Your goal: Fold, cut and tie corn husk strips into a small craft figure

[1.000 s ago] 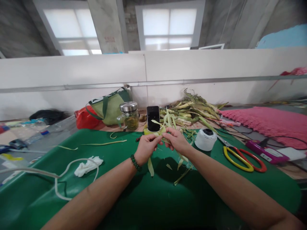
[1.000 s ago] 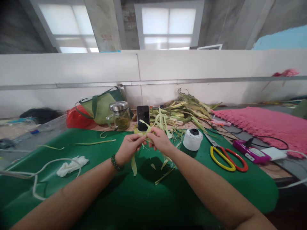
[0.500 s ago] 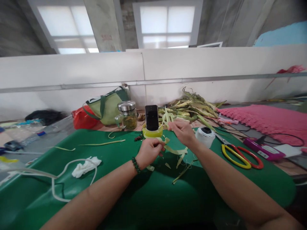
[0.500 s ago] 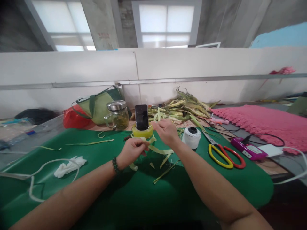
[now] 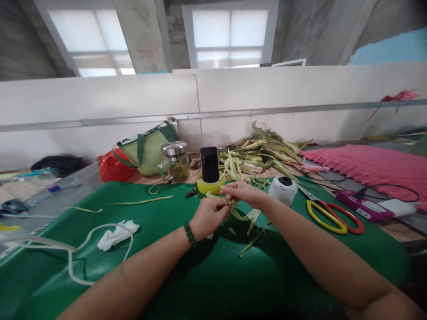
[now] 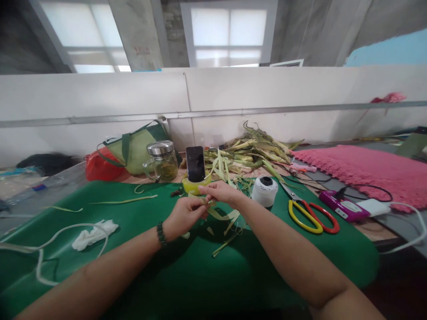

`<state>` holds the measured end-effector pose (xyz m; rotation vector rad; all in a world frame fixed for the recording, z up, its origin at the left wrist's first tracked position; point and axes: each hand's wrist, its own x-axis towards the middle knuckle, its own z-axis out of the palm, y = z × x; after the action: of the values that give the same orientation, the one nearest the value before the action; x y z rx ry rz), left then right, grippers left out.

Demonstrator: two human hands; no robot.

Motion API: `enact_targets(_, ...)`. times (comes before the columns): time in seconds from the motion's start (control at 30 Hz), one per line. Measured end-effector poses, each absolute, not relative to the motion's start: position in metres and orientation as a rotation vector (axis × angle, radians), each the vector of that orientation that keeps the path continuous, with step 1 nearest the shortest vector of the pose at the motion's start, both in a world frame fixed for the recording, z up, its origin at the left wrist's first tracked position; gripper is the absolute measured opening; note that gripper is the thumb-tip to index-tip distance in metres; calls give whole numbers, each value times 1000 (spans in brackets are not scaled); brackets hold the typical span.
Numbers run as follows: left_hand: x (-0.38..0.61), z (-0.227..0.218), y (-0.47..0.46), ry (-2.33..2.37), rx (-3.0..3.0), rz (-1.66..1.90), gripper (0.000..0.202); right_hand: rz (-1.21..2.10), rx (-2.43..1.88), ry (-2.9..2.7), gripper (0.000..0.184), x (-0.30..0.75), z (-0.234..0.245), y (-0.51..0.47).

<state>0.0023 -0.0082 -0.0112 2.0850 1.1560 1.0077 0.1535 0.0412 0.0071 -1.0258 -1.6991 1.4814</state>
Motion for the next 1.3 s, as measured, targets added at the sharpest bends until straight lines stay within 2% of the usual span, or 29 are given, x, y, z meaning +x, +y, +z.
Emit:
enact_targets(0.07,2,-9,-11,1169,2243,965,29,1471,-1022,-1637,34,154,6,43)
enact_targets(0.17,2,-8,-14,1222,2387,905,26,1496,-962,-1533,47,154,7,43)
enact_targets(0.37,0,-8,-16,1395,2631,651,26,1542,-958,-1697,36,155,11,38)
enact_targets(0.53,1,-8,-14,1386,2516,667,27,1546,-792,-1609,55,155,10,38)
enact_targets(0.63,3,-11,-10,1275,2102,735,25,1337,-838,-1574,37,154,11,37)
enact_targets(0.73,4,-12,-4,1223,1610,712,23,952,-784,-1644,16,152,13,31)
enact_targets(0.87,2,-5,4,1201,1347,764,27,285,-596,-1838,7,149,12,17)
enact_targets(0.93,-1,-1,8,1209,1266,858,25,169,-503,-1952,13,148,10,11)
enact_targets(1.07,-6,2,13,1165,1159,1138,22,406,-450,-2105,19,149,14,2)
enact_targets(1.2,-12,6,16,1113,1131,1308,25,973,-470,-2169,33,153,23,3)
enact_targets(1.3,-13,9,16,1141,1122,1335,26,1111,-562,-2089,28,152,20,10)
